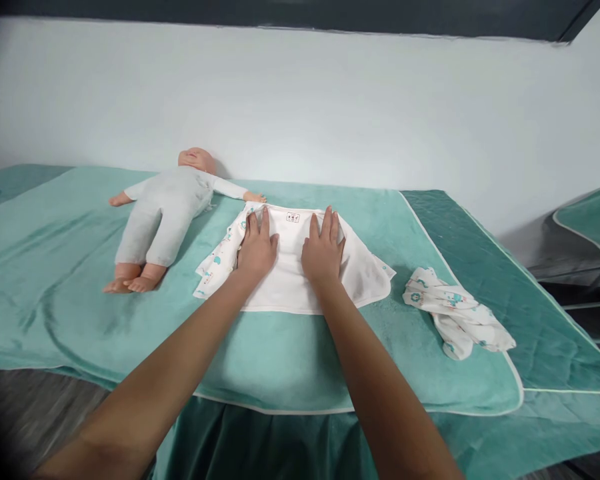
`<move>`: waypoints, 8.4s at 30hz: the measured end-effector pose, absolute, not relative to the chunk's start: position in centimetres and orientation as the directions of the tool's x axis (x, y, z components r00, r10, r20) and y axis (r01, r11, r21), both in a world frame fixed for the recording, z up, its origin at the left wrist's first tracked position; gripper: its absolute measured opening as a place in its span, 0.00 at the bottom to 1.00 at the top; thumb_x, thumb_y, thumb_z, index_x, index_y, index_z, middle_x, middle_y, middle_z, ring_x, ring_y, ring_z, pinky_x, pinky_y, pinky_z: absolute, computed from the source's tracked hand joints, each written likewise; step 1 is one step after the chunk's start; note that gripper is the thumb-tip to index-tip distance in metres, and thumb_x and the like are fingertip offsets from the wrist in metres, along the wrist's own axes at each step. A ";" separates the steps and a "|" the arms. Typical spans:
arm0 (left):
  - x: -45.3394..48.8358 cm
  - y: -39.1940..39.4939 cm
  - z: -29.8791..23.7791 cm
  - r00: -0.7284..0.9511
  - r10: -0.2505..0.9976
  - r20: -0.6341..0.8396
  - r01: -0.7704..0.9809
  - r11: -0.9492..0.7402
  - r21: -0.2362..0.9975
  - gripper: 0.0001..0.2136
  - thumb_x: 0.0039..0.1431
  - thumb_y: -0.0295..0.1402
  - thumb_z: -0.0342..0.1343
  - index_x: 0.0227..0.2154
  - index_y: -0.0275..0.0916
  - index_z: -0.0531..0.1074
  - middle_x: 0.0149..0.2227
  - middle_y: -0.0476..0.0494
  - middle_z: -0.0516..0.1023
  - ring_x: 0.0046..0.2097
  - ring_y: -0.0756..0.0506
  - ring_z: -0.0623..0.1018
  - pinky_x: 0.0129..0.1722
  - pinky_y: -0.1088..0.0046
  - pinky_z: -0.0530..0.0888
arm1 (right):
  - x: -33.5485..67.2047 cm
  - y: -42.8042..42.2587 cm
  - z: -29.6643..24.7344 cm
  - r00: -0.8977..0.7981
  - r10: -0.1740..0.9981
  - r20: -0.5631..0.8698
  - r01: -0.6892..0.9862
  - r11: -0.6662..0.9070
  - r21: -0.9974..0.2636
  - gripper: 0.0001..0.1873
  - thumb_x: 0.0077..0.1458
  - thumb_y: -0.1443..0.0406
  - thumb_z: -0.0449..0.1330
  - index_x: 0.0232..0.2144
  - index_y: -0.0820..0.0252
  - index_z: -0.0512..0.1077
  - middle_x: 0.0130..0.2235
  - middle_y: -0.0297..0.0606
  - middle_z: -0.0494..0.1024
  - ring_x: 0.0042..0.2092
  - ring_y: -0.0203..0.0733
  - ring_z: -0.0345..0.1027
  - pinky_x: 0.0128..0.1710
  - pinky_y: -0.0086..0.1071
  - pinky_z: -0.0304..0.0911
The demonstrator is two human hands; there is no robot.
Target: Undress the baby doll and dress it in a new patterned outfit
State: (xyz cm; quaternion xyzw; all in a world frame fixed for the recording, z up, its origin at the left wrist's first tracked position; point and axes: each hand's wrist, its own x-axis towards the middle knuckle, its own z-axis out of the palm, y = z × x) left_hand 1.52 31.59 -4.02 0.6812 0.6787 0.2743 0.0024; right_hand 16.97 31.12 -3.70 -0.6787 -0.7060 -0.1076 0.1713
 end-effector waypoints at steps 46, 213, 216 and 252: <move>1.5 31.6 -5.0 0.015 0.939 0.345 0.955 -0.115 0.273 0.28 0.71 0.41 0.39 0.70 0.33 0.54 0.68 0.26 0.63 0.69 0.33 0.64 0.68 0.51 0.61 | 16.9 31.4 -3.9 0.022 0.960 0.280 0.985 0.028 -0.170 0.35 0.68 0.57 0.46 0.72 0.64 0.50 0.75 0.52 0.41 0.73 0.58 0.43 0.67 0.51 0.52; 1.7 31.5 -3.9 -0.122 0.970 0.209 0.953 0.055 0.298 0.25 0.72 0.34 0.38 0.67 0.30 0.60 0.66 0.30 0.68 0.64 0.35 0.71 0.63 0.58 0.70 | 14.7 31.4 -4.2 -0.156 0.980 0.120 0.969 0.176 -0.172 0.37 0.71 0.51 0.41 0.70 0.75 0.54 0.73 0.59 0.48 0.74 0.56 0.40 0.71 0.47 0.40; 1.7 31.5 -4.0 -0.133 0.972 0.194 0.947 0.067 0.315 0.25 0.72 0.35 0.38 0.67 0.32 0.60 0.67 0.31 0.67 0.64 0.35 0.71 0.62 0.57 0.70 | 14.6 31.6 -4.3 -0.092 0.986 0.142 0.977 0.117 -0.176 0.37 0.70 0.51 0.42 0.69 0.75 0.55 0.73 0.61 0.49 0.74 0.57 0.41 0.70 0.47 0.41; 1.3 25.7 -5.3 0.160 0.935 0.316 0.924 -0.254 0.286 0.21 0.70 0.30 0.42 0.61 0.30 0.69 0.67 0.35 0.68 0.69 0.42 0.65 0.70 0.60 0.60 | 14.6 31.3 -4.2 -0.221 0.965 0.141 0.957 0.243 -0.160 0.35 0.71 0.54 0.39 0.70 0.73 0.54 0.73 0.52 0.51 0.74 0.52 0.43 0.71 0.48 0.41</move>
